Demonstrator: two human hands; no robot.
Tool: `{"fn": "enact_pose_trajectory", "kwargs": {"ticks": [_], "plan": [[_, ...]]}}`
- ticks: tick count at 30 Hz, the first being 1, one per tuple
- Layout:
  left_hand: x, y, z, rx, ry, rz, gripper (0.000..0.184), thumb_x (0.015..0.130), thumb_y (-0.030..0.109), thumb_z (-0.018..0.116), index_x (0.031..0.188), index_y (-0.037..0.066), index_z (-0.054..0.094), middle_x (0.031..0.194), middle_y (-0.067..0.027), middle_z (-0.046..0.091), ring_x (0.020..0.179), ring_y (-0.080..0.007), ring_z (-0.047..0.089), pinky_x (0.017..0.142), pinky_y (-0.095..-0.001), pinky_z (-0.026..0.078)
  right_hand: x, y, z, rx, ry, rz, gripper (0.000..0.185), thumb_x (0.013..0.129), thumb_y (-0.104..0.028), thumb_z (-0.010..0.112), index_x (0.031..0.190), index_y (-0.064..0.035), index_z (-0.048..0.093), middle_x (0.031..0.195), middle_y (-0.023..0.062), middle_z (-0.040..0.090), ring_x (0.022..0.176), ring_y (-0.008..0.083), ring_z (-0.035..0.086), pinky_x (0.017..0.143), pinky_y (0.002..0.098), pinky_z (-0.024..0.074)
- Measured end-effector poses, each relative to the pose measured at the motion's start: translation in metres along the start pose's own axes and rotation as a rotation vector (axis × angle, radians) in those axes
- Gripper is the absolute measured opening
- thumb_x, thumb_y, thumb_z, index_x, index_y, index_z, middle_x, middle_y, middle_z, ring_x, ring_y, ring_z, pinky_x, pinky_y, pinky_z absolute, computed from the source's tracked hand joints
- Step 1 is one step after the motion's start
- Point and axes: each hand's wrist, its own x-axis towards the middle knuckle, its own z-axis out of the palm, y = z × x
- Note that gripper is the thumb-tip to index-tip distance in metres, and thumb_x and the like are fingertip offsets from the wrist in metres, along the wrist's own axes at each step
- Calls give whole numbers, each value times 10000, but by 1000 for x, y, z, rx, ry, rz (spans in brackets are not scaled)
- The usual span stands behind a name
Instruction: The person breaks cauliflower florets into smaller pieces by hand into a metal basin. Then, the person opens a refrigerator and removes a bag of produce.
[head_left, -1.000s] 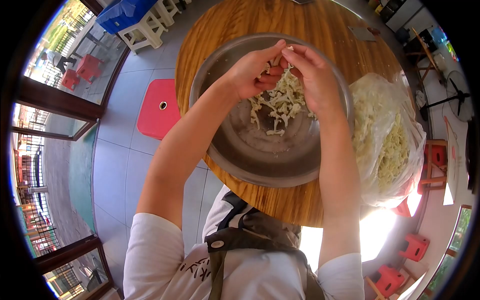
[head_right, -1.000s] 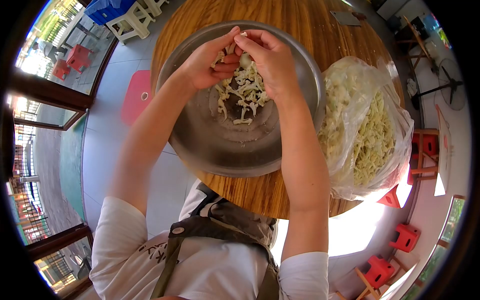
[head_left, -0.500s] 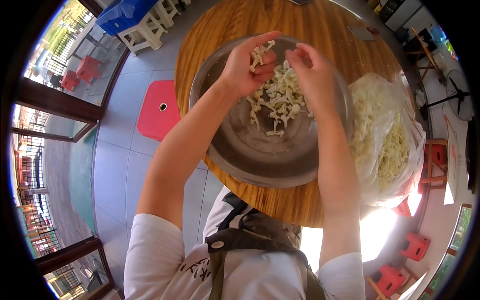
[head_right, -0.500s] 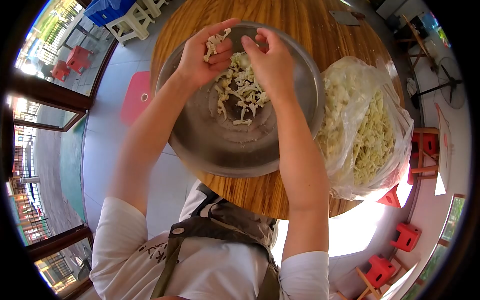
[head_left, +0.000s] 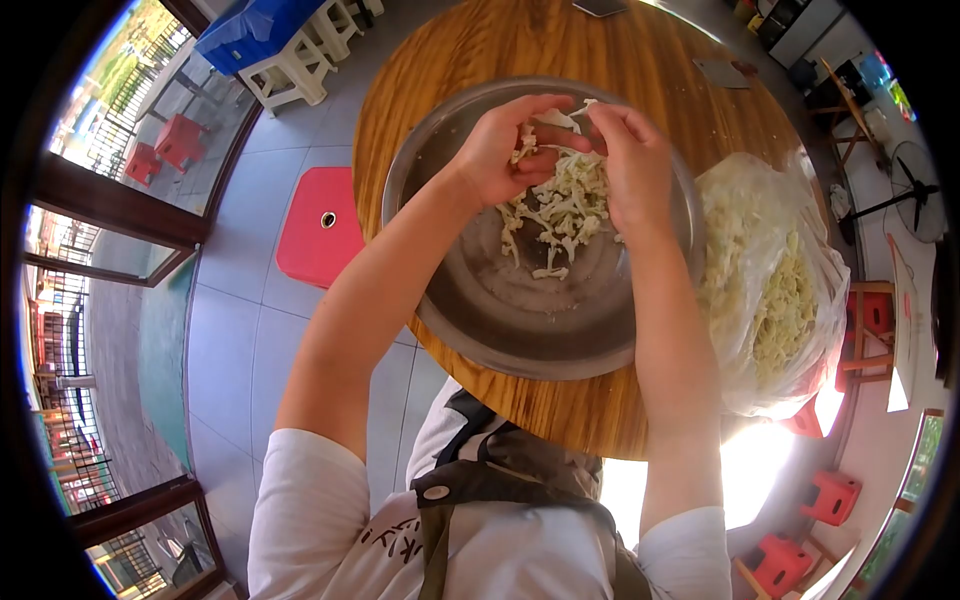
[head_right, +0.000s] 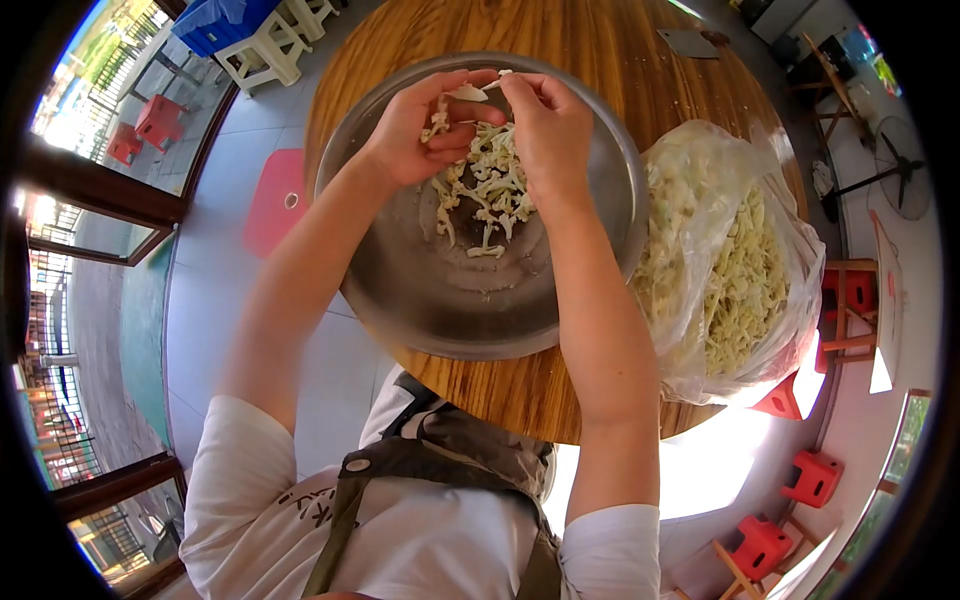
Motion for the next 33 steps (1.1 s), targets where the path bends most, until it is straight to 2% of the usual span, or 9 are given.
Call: {"fn": "enact_pose_trajectory", "kwargs": {"ticks": [5,8,10,14,17,18,22,25,33], "plan": [[6,-4,-9,57,59,44,311,904,279,446,1079,37,533,712,-61,527,427,-65,279,391,-201,248,1,-3,0,-11,113,-35,208,809,-189,631,881,6,625,692,-6,572,613,36,468,536,210,365],[11,-5,-17,5,134,111,328,911,286,431,1064,12,523,724,-61,533,465,-72,331,404,-206,271,2,-2,-2,-67,145,-32,241,811,-197,626,955,-5,623,747,25,594,666,76,518,583,227,416],[13,-3,-19,-64,183,93,350,914,299,420,1057,-5,517,741,-55,530,518,-89,384,435,-216,307,6,8,-5,-297,104,-151,275,806,-214,636,991,-11,617,817,53,602,739,117,551,641,254,449],[11,-1,-15,-171,223,2,390,923,323,405,1043,-40,484,792,-79,507,651,-162,466,568,-279,410,0,11,1,-564,-60,-186,360,788,-255,664,1070,-42,598,973,94,590,864,175,578,741,302,480],[15,-5,-18,-269,139,-14,414,930,339,394,1038,-55,466,851,-106,495,748,-207,489,706,-341,442,-11,0,4,-611,-332,-267,382,778,-269,678,1099,-79,593,1030,100,572,863,161,580,749,301,484],[15,-4,-17,-308,99,-15,422,933,345,389,1037,-57,463,874,-111,493,781,-218,495,754,-360,447,-11,5,3,-590,-390,-290,416,782,-224,679,1158,-85,569,1088,65,555,861,156,572,778,296,472],[15,-6,-20,-282,-99,-31,434,939,329,366,1069,-53,525,1017,-122,536,942,-240,487,888,-365,391,-8,14,5,-600,-345,-346,326,774,-194,669,1080,-103,605,964,93,587,811,172,592,719,294,482],[18,-9,-20,-242,-71,51,375,942,268,368,1069,-48,526,1011,-120,538,969,-235,485,904,-359,392,-6,12,4,-602,-291,-331,291,781,-155,652,1062,-92,607,856,95,609,739,176,598,683,288,479],[9,-9,-8,48,136,184,186,903,90,460,1049,-7,522,1003,-87,573,881,-170,558,811,-331,458,-7,-1,3,-553,-68,-257,201,797,-157,637,976,-65,629,733,65,614,632,172,569,624,283,466]]}}
